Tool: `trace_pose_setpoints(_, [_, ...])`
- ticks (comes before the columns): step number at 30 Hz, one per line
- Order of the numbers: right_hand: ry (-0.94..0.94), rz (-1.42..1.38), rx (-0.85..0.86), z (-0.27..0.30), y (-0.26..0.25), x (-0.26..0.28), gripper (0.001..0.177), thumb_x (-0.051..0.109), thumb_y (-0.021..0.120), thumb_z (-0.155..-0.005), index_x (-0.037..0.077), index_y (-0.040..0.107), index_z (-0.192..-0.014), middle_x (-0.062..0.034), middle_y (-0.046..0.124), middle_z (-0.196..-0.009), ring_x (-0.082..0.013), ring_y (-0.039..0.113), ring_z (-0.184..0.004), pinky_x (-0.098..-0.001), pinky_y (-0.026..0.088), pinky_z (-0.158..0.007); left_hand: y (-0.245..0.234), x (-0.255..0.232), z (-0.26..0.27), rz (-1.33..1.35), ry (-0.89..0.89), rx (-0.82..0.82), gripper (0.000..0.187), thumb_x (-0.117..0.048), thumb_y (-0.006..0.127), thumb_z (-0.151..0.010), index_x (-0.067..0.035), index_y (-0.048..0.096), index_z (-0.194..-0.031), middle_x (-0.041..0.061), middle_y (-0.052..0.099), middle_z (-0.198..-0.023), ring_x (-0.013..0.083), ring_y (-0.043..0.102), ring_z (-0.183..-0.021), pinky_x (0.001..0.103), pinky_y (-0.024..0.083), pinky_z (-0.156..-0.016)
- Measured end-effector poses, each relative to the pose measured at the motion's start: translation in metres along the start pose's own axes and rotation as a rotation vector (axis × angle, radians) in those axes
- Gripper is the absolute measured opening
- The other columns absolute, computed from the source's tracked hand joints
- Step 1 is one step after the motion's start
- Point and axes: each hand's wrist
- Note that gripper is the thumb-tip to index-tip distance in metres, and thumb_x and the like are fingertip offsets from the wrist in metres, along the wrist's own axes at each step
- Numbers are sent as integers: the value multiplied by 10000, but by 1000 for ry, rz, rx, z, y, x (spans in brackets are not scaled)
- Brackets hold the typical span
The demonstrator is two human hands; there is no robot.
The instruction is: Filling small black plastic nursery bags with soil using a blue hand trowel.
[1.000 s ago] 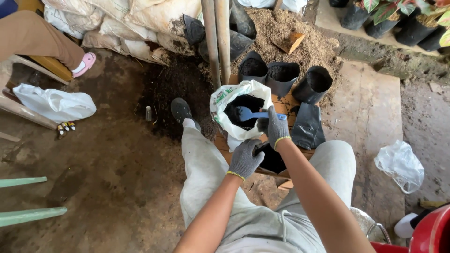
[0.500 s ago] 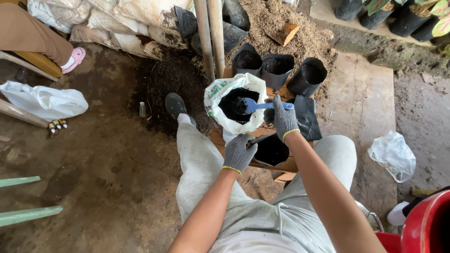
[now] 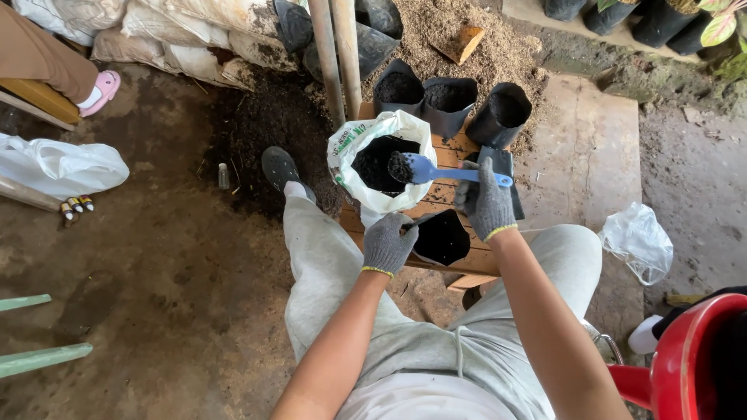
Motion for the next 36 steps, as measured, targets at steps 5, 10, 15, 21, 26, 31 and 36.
trace_pose_setpoints(5, [-74, -138, 79, 3, -55, -14, 503, 461, 531, -1058, 3, 731, -1116, -166, 630, -619, -258, 653, -489, -328, 540, -438, 13, 8, -1, -20, 38, -116, 236, -452, 748, -843, -235, 722, -931, 78, 742, -871, 289, 748, -872, 422, 618, -754])
trace_pose_setpoints(10, [-106, -134, 49, 39, -92, -10, 513, 452, 519, -1069, -16, 728, -1091, -189, 627, -623, -268, 643, -492, -326, 538, -457, 4, -1, 1, -1, 11, -105, 210, -406, 742, -860, -207, 731, -925, 74, 758, -862, 283, 755, -853, 416, 619, -745])
trace_pose_setpoints(15, [-169, -23, 23, 61, -119, -19, 502, 437, 542, -1084, -31, 710, -1152, -258, 590, -591, -369, 627, -467, -378, 549, -450, 4, -2, -3, -36, -6, -137, 176, -410, 715, -861, -235, 714, -878, 53, 744, -832, 273, 752, -841, 406, 618, -733])
trace_pose_setpoints(21, [-198, 366, -102, 96, -97, -26, 342, 385, 610, -1058, 78, 761, -1055, -112, 639, -624, -184, 603, -471, -283, 506, -470, 1, -9, -2, -44, -34, -156, 155, -364, 723, -873, -213, 701, -853, 42, 741, -817, 264, 754, -825, 400, 622, -714])
trace_pose_setpoints(26, [-335, 991, 45, 87, -95, -58, 217, 342, 654, -999, 178, 792, -1037, -173, 697, -655, -345, 727, -700, -416, 575, -605, 10, -2, 0, -77, -2, -204, 159, -385, 739, -831, -230, 710, -847, 49, 739, -814, 267, 754, -829, 397, 617, -704])
trace_pose_setpoints(31, [-567, 1163, 117, 91, -93, -56, 234, 303, 628, -1032, 150, 769, -1139, -188, 759, -884, -426, 719, -898, -499, 603, -713, 5, -5, -2, -66, -8, -214, 167, -376, 738, -832, -210, 724, -850, 55, 752, -825, 277, 758, -833, 400, 617, -709])
trace_pose_setpoints(36, [-581, 1272, 163, 90, -104, -64, 233, 308, 639, -1025, 148, 764, -1139, -181, 767, -944, -423, 718, -931, -522, 606, -745, 4, -6, 1, -64, -5, -189, 177, -387, 734, -838, -212, 730, -866, 49, 758, -844, 266, 759, -847, 392, 617, -718])
Point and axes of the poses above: each hand's wrist, its own z-axis away from the middle knuckle, its own y-axis out of the palm, x = y × z
